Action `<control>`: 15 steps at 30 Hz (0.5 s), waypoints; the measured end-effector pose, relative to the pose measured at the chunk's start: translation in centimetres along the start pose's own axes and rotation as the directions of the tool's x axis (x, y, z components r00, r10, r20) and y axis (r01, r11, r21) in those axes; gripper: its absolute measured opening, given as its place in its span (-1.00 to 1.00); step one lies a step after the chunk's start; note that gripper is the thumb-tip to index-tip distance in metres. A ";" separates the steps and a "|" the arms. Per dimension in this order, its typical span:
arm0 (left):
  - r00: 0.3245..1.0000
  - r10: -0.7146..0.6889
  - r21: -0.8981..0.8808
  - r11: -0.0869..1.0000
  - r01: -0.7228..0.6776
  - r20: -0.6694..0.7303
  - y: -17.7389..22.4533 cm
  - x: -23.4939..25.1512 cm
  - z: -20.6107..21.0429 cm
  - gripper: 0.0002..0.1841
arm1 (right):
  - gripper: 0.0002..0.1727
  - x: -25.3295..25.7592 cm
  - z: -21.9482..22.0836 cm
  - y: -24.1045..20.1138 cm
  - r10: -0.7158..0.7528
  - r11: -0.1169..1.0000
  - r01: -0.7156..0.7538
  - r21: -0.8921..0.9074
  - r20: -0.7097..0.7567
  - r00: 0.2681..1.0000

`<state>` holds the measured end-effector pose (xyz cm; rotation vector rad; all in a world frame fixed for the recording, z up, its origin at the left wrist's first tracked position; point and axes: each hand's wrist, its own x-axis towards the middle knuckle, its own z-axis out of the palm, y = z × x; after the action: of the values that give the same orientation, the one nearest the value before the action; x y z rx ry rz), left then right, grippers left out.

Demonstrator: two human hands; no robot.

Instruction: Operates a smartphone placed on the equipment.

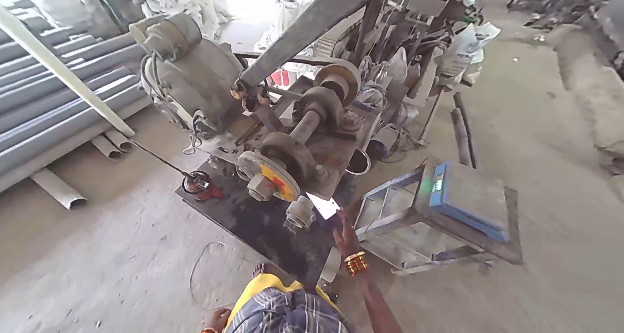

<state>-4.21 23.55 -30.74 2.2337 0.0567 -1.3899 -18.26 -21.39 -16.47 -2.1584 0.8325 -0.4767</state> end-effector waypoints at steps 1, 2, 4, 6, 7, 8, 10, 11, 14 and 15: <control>1.000 0.000 0.006 1.000 0.000 0.004 -0.1 0.2 -0.1 -0.59 | -0.24 -0.1 0.1 -0.1 0.000 1.000 0.000 0.006 -0.008 1.000; 1.000 -0.003 0.011 1.000 0.003 0.007 -0.1 0.4 -0.3 -0.59 | -0.23 -0.3 0.1 -0.2 0.007 1.000 -0.007 0.013 -0.014 1.000; 1.000 -0.012 0.011 1.000 0.011 0.015 0.1 0.8 -0.6 -0.58 | -0.21 -0.6 0.3 -0.5 0.021 1.000 -0.021 0.021 -0.033 0.999; 1.000 -0.021 0.013 1.000 0.021 0.023 0.4 0.9 -0.9 -0.58 | -0.19 -0.9 0.6 -0.4 0.020 1.000 -0.020 0.017 -0.050 0.999; 0.999 -0.026 0.010 1.000 0.026 0.024 0.6 1.0 -1.0 -0.58 | -0.18 -1.1 0.8 -0.3 0.023 1.000 -0.022 0.012 -0.055 0.998; 0.999 -0.031 0.005 1.000 0.031 0.027 0.8 1.0 -1.2 -0.58 | -0.18 -1.2 0.9 -0.2 0.021 1.000 -0.020 0.009 -0.061 0.998; 0.999 -0.020 0.004 1.000 0.020 0.029 0.9 0.9 -1.4 -0.58 | -0.19 -1.4 1.0 -0.3 0.008 1.000 -0.008 -0.001 -0.073 0.997; 0.999 -0.015 0.004 1.000 0.015 0.030 1.0 0.8 -1.5 -0.58 | -0.20 -1.4 1.0 -0.4 -0.002 1.000 0.001 -0.006 -0.078 0.997; 1.000 -0.002 -0.008 1.000 0.002 0.017 1.6 0.3 -1.7 -0.58 | -0.21 -0.9 0.9 -0.4 -0.039 0.998 0.035 -0.043 -0.098 0.994; 1.000 0.003 -0.012 1.000 -0.003 0.012 1.5 0.4 -1.7 -0.58 | -0.22 -0.7 0.8 -0.4 -0.039 0.998 0.034 -0.048 -0.095 0.995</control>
<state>-2.14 22.88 -29.87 2.2149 0.0569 -1.3972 -18.15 -20.26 -16.72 -2.2108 0.8656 -0.5895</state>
